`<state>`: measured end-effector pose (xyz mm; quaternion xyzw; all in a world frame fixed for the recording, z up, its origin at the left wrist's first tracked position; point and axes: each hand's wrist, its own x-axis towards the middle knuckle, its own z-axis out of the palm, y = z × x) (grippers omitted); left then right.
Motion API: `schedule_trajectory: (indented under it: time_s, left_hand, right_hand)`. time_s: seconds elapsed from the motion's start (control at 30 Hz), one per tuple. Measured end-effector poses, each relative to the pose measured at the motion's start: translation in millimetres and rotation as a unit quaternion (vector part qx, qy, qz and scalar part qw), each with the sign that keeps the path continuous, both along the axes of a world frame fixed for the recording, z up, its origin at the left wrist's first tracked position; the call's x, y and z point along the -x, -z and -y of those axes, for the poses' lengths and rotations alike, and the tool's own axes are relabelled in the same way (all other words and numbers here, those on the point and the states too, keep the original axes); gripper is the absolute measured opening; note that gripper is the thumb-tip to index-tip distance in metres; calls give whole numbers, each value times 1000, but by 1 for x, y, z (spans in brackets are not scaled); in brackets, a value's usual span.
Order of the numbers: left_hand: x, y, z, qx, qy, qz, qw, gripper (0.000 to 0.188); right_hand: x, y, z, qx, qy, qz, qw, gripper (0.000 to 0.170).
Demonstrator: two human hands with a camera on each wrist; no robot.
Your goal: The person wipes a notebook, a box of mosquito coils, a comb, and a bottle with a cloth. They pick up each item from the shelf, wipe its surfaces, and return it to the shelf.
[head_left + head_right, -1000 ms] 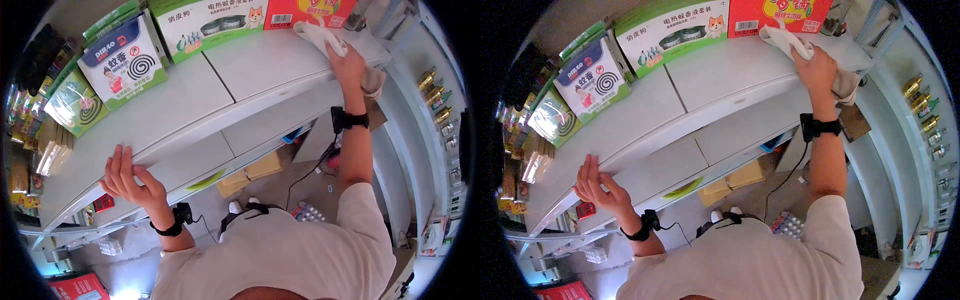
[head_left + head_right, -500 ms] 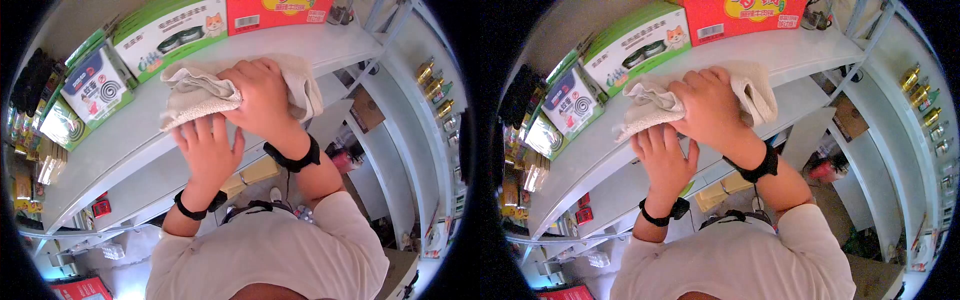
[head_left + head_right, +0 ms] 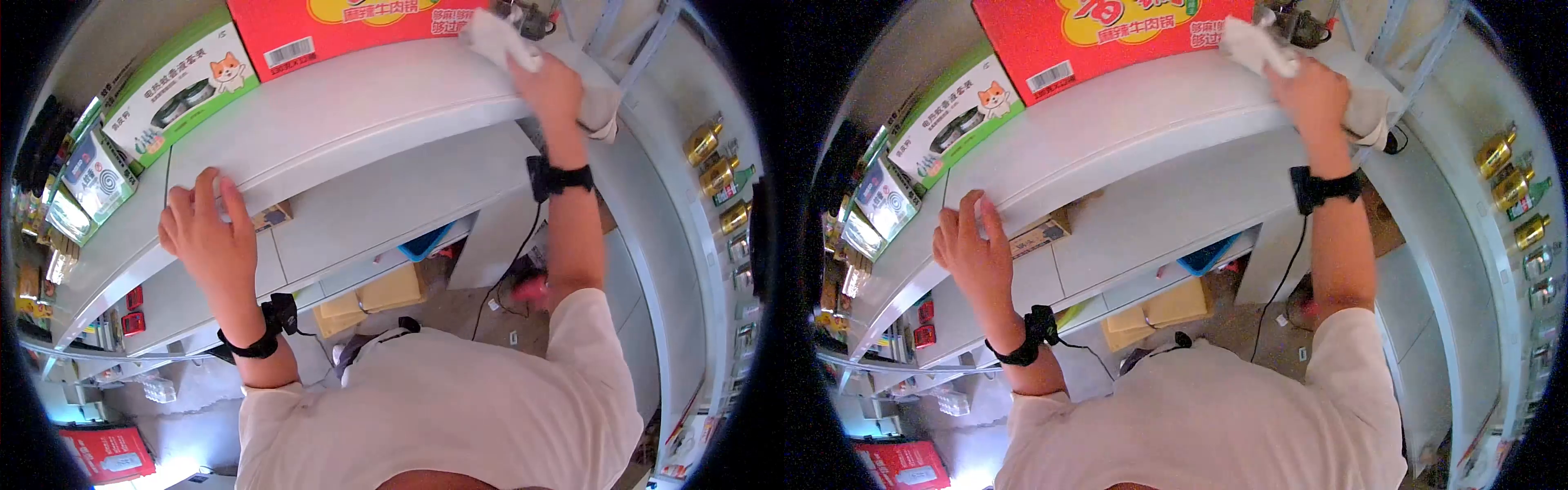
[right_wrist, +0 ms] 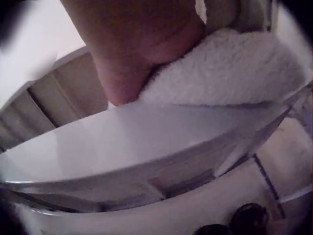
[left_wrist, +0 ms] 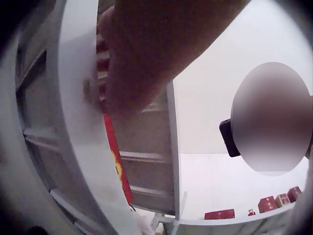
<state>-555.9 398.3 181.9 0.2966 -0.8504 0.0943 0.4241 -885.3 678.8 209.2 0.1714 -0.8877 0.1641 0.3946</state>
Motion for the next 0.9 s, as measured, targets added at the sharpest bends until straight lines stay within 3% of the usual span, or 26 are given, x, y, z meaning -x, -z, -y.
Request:
schedule_trajectory:
  time_s: [0.07,0.13,0.17,0.27,0.4,0.53,0.6,0.73,0.9]
  left_hand:
    - [24,-2,-10,8,87,-24,996,21]
    - [59,0,-27,93,93,-41,990,20]
    - [71,6,-35,135,99,-46,985,20]
    - [94,24,-47,124,55,-84,987,20]
    - [99,27,-40,146,83,-121,978,20]
    - [98,27,-44,141,69,-111,981,22]
    - [100,27,-45,135,58,-112,983,22]
    - [102,28,-46,129,42,-112,984,22]
    - [101,29,-40,145,38,-114,982,22]
  right_hand:
    - [-12,7,19,-90,-28,-56,994,51]
    - [-44,10,44,-87,-101,-102,986,49]
    - [-64,8,55,-80,-157,-99,979,48]
    - [-95,11,69,-35,-280,-100,954,47]
    - [-57,8,43,25,-337,-87,937,45]
    - [21,1,-19,71,-149,48,985,49]
    - [62,2,-52,46,-62,16,997,59]
    - [116,-7,-98,60,23,65,996,64]
    - [135,-16,-99,26,111,102,988,65]
